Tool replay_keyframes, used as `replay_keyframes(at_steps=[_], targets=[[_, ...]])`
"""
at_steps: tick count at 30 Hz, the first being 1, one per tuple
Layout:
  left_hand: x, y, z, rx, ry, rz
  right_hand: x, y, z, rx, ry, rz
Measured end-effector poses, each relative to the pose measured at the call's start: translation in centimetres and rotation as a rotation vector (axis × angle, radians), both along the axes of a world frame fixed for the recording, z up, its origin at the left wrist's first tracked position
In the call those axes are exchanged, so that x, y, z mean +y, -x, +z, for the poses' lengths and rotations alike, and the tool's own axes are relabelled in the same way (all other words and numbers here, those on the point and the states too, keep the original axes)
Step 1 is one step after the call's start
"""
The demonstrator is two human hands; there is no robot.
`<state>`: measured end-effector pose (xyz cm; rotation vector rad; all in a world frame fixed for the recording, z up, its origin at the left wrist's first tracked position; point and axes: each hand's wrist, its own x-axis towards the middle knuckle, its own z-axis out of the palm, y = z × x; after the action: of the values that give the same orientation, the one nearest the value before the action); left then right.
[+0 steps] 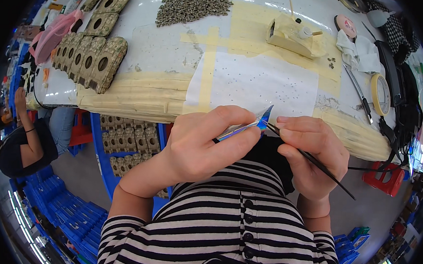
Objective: The person uses tweezers to pick up small black labels from a sheet and carefully place them onto small electronic components on a larger iridescent blue sheet.
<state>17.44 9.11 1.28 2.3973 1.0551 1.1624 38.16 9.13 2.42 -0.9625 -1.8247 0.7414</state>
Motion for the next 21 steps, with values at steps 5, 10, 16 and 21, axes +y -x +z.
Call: replay_keyframes(at_steps=[5,10,16,21], targets=[[0.0,0.1,-0.2,0.003,-0.013,-0.001,0.0,0.0,0.0,-0.006,-0.008,0.001],[0.0,0.1,0.1,0.006,0.006,-0.006,0.1,0.1,0.0,-0.004,-0.006,0.002],[-0.1,0.2,0.1,0.003,0.025,-0.015,0.0,-0.1,-0.7,0.089,0.065,0.005],[-0.2,0.2,-0.1,-0.009,0.043,-0.032,-0.1,-0.4,-0.9,0.296,0.367,-0.119]])
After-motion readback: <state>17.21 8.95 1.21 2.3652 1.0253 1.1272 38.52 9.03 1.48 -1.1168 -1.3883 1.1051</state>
